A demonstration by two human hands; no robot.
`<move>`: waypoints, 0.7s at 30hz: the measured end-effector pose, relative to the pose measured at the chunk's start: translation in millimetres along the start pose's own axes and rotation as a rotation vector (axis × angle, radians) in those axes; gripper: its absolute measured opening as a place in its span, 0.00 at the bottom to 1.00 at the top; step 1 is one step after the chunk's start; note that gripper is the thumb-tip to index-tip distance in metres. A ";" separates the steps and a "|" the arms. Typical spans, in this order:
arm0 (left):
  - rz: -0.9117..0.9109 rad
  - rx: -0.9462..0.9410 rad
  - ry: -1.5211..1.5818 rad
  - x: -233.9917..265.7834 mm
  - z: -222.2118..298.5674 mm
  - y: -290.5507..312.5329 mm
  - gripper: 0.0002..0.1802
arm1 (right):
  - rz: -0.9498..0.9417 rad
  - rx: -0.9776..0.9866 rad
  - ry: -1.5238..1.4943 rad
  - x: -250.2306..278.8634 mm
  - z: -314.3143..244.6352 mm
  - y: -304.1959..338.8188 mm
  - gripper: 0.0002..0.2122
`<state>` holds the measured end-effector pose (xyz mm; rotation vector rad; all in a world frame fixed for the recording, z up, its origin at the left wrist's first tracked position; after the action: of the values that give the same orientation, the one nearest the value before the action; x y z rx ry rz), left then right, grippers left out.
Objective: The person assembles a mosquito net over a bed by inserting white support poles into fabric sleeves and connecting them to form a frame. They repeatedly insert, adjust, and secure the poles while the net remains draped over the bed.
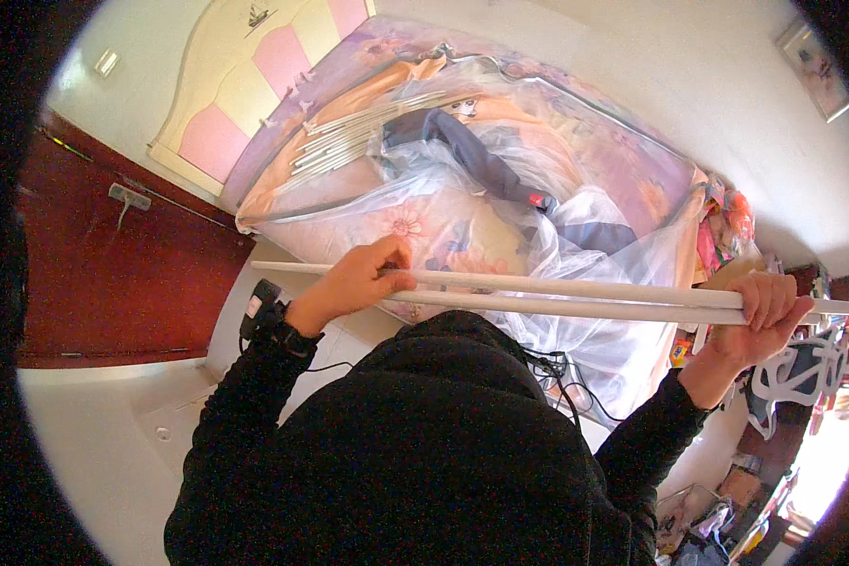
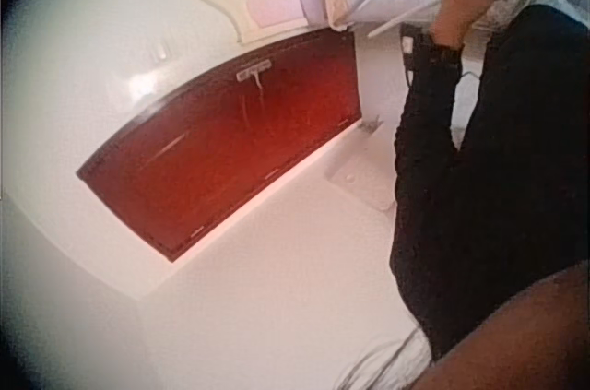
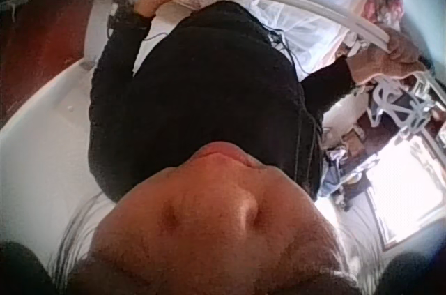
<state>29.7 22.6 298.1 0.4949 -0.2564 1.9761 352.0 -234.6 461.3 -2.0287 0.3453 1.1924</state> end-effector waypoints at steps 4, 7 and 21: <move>-0.012 -0.076 -0.029 4.5 3.5 -4.1 0.12 | -0.010 0.093 -0.104 10.2 -7.0 2.4 0.18; -0.177 -0.017 -0.143 -4.2 -2.6 -6.4 0.12 | -0.021 0.102 -0.125 15.0 -8.9 2.3 0.17; -0.294 0.019 -0.130 -23.3 -18.7 -1.7 0.11 | -0.034 0.075 -0.154 18.9 -5.2 2.2 0.18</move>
<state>35.8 11.8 270.8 0.6375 -0.2325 1.6647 364.0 -237.3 445.9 -1.8587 0.2745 1.2858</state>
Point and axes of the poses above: each hand's wrist, its own y-axis away from the middle knuckle, its own x-axis out of the back of the hand, z = x × y, the point moved 7 cm from there along -y, towards the middle knuckle, and after that the axes turned 2 degrees about -y, right-handed, at the moved point
